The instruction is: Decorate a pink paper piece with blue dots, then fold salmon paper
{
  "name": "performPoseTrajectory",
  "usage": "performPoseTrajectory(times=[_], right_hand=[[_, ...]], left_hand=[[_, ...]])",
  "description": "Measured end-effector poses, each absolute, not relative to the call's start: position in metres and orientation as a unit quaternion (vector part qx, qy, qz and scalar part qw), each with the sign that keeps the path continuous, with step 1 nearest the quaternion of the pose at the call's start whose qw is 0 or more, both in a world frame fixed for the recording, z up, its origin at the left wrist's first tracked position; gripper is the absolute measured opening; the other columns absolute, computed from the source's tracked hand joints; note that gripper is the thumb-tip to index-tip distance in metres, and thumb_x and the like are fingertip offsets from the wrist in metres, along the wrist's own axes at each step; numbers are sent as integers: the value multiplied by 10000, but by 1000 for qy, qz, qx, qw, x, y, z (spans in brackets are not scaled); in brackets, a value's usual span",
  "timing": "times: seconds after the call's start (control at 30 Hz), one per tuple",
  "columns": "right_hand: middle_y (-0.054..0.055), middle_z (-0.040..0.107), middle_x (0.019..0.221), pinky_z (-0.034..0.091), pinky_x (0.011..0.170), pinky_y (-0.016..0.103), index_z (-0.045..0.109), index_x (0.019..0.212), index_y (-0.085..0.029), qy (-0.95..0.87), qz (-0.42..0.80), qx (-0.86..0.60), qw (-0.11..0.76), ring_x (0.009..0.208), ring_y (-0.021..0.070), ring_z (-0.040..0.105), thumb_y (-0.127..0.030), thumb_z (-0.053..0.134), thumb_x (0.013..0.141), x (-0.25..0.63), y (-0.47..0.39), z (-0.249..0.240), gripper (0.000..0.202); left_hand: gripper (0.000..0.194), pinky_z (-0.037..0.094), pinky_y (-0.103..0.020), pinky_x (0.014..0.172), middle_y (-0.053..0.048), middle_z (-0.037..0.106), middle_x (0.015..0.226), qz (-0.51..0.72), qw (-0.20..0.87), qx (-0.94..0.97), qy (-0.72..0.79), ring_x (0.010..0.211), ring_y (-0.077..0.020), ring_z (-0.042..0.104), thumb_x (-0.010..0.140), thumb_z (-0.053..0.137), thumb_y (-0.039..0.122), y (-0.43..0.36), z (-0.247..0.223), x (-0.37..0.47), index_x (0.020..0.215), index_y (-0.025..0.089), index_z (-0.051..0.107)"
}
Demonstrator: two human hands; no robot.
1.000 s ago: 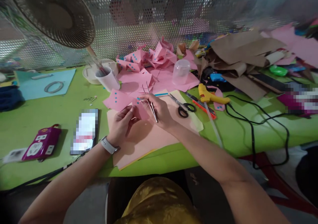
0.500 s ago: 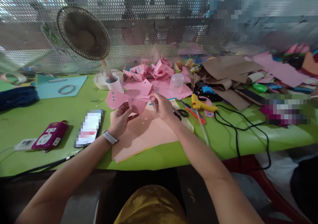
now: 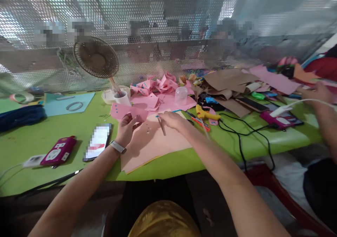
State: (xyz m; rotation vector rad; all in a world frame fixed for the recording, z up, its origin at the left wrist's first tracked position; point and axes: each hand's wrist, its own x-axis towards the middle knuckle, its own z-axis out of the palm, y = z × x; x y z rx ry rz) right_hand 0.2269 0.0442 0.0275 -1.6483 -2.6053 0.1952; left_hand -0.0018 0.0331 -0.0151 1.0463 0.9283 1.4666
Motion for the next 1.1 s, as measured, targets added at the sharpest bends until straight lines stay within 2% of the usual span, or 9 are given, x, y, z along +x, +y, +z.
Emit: performPoseTrajectory(times=[0.1,0.2,0.3,0.37,0.47,0.6,0.7,0.87,1.1], right_hand=[[85,700,1204,433,735,269,607,1315,-267,-833,68,-545,63,1003,229,657,-117,494,894,238,47,34,461],[84,733,1115,464,764,282,692,1170,-227,-826,90,-530,170,964,226,664,-182,550,898,243,48,38,310],[95,712,1163,490,776,280,666,1232,-197,-822,140,-482,268,874,186,667,-160,645,836,236,48,39,399],[95,705,1182,498,761,268,632,1286,-187,-819,181,-458,294,819,157,661,-161,675,819,230,48,40,469],[68,734,1117,495,769,265,685,1200,-195,-829,200,-445,272,846,158,668,-170,639,855,231,46,43,349],[92,739,1106,475,805,294,731,1083,-189,-818,76,-530,212,957,217,671,-194,597,890,261,43,45,236],[93,740,1080,461,791,298,733,1055,-194,-796,4,-583,162,958,234,668,-226,571,908,292,36,43,221],[90,725,1084,464,771,311,711,1114,-193,-765,-36,-633,112,935,240,661,-253,531,907,344,19,36,281],[139,598,1328,482,867,341,614,1285,-180,-736,-38,-675,23,1120,293,605,-191,616,761,404,16,21,524]], left_hand=[[422,595,-298,757,-37,689,964,617,523,445,384,806,-135,658,687,821,404,31,-11,-2,991,168,648],[401,601,-275,716,-25,691,935,619,517,457,374,746,-115,652,707,807,402,30,-6,-3,997,171,656],[415,603,-262,659,-38,703,924,601,519,479,375,712,-122,663,708,806,425,28,-3,-3,1000,163,671],[426,605,-267,642,-41,709,905,591,517,490,378,695,-129,669,712,801,445,26,-1,-3,1004,160,678],[416,608,-269,634,-23,696,854,595,505,487,391,660,-121,657,719,791,469,25,0,-2,978,162,683],[379,608,-234,613,0,660,836,610,493,466,409,684,-106,638,718,796,461,25,2,-3,925,165,680],[364,612,-235,602,7,651,801,602,499,464,416,645,-94,623,737,782,468,24,3,-2,907,165,676],[364,616,-244,603,3,665,792,586,498,473,430,607,-94,623,741,778,470,22,4,0,905,161,677],[329,609,-237,620,0,680,827,578,497,483,431,645,-101,642,753,771,439,24,2,1,923,170,685]])
